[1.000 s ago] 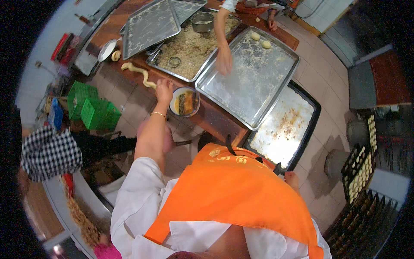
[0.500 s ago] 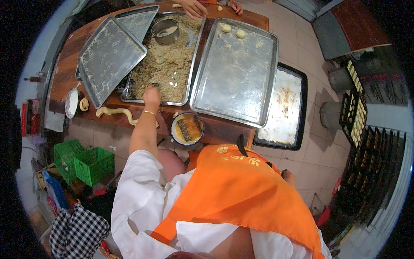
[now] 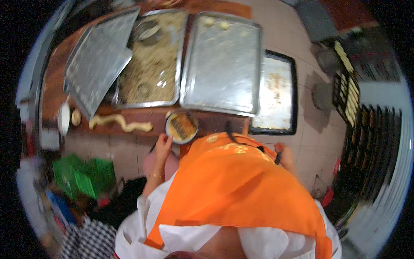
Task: The person transfers dough balls onto baking trays, carries the trays to a rack, and uses a brush to apply a liquid glaze to the dough balls from a bowl.
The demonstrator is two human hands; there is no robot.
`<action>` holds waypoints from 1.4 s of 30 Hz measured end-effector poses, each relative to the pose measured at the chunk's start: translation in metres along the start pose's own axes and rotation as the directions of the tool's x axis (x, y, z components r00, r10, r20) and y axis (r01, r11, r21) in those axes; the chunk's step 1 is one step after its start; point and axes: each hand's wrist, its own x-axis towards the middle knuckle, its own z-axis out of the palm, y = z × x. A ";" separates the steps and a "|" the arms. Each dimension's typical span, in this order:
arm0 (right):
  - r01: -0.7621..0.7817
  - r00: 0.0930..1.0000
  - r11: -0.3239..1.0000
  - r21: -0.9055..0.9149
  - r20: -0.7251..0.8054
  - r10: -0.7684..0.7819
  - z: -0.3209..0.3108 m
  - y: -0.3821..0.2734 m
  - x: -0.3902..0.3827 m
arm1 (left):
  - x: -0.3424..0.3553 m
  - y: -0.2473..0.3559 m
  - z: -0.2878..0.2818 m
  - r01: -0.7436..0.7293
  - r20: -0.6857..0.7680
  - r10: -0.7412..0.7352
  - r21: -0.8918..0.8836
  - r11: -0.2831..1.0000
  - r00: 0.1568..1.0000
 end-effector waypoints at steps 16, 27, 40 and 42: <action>0.430 0.719 0.545 -0.720 -0.093 -0.689 -0.018 -0.015 -0.005 | 0.038 -0.017 0.063 -0.274 -0.007 0.282 0.220 0.936 0.959; 0.708 0.411 0.441 -0.552 -0.185 -0.893 -0.189 -0.084 -0.088 | -0.077 0.291 0.327 -0.483 0.234 0.474 -0.021 0.875 0.849; 0.172 0.453 -0.181 -0.968 0.241 -0.858 -0.437 -0.139 -0.015 | -0.174 0.481 0.669 -0.762 0.603 0.642 -0.085 0.642 0.474; 0.104 0.548 -0.243 -0.964 0.259 -0.795 -0.473 -0.148 0.004 | -0.179 0.507 0.704 -0.772 0.624 0.619 -0.038 0.634 0.477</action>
